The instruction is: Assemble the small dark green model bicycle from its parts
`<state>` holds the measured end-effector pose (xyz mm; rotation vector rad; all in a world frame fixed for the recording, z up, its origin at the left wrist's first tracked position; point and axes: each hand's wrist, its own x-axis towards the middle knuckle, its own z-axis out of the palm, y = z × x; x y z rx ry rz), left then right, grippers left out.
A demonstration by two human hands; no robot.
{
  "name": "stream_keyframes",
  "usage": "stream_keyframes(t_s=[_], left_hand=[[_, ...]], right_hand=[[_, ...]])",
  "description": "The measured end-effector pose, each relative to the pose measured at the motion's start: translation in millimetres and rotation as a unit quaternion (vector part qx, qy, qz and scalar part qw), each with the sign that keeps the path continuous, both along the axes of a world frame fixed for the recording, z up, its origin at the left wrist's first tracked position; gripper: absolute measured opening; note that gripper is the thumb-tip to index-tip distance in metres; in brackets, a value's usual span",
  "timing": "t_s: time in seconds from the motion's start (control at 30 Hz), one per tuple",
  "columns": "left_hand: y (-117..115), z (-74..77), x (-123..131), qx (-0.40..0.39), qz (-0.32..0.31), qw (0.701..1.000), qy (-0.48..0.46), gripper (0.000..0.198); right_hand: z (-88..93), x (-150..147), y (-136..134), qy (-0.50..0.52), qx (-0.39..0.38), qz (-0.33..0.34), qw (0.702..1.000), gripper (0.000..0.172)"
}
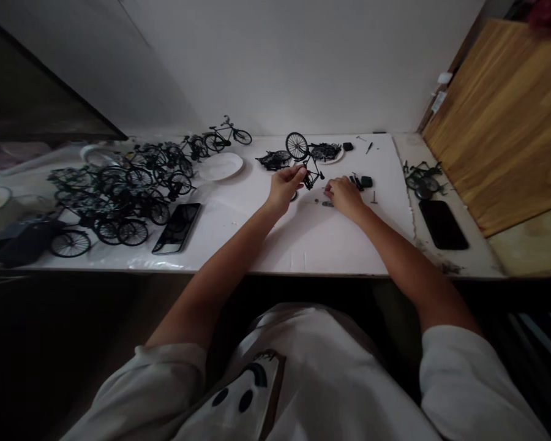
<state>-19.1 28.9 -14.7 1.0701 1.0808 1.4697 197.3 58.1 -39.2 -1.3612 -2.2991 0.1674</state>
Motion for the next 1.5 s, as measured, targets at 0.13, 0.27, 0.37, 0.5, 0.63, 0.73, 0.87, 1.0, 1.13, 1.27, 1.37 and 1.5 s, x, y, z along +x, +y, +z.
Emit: stream_keyframes(t_s=[0.13,0.27,0.37,0.5,0.63,0.73,0.87,1.0,1.13,1.27,1.37,1.5], left_hand=[[2.0,-3.3,-0.2,0.017,-0.008,1.0,0.003,0.034],[1.6,-3.0,0.5,0.025,-0.019,1.0,0.002,0.035],[-0.8,-0.2,1.3,0.02,-0.023,1.0,0.0,0.033],[-3.0,2.2,1.6,0.015,-0.032,0.999,-0.018,0.032],[-0.3,-1.4,0.2,0.027,-0.038,0.998,-0.05,0.036],[3.6,-6.1,-1.5,0.045,-0.046,0.996,-0.063,0.042],[6.8,-10.3,-2.2,0.06,-0.057,0.995,-0.063,0.049],[6.2,-12.3,0.8,0.063,-0.071,0.995,-0.043,0.052],[4.9,-15.0,5.3,0.066,-0.09,0.994,-0.02,0.056],[4.3,-17.6,8.0,0.079,-0.107,0.991,0.01,0.058],[3.0,-17.6,8.5,0.086,-0.115,0.989,0.017,0.062],[1.2,-16.0,8.7,0.086,-0.12,0.989,0.017,0.062]], right_hand=[[-1.6,-0.7,0.7,-0.024,-0.007,-0.002,1.0,0.013],[-2.0,0.7,1.3,-0.015,-0.007,0.011,1.0,0.012],[-1.9,3.3,3.2,0.018,-0.009,0.022,1.0,0.011],[0.7,5.6,5.1,0.074,-0.006,0.017,0.997,0.014],[7.8,4.7,1.6,0.19,0.022,0.014,0.981,0.01],[15.5,1.3,-5.7,0.28,0.067,0.009,0.958,0.008],[25.9,-6.0,-18.2,0.328,0.115,0.025,0.937,0.006],[32.0,-12.2,-25.9,0.324,0.13,0.07,0.935,0.024],[33.8,-15.3,-28.5,0.315,0.148,0.09,0.933,0.037],[33.4,-16.5,-28.9,0.313,0.139,0.087,0.936,0.038],[32.6,-16.9,-28.0,0.313,0.132,0.078,0.937,0.036],[32.1,-17.3,-27.3,0.312,0.15,0.082,0.934,0.041]])
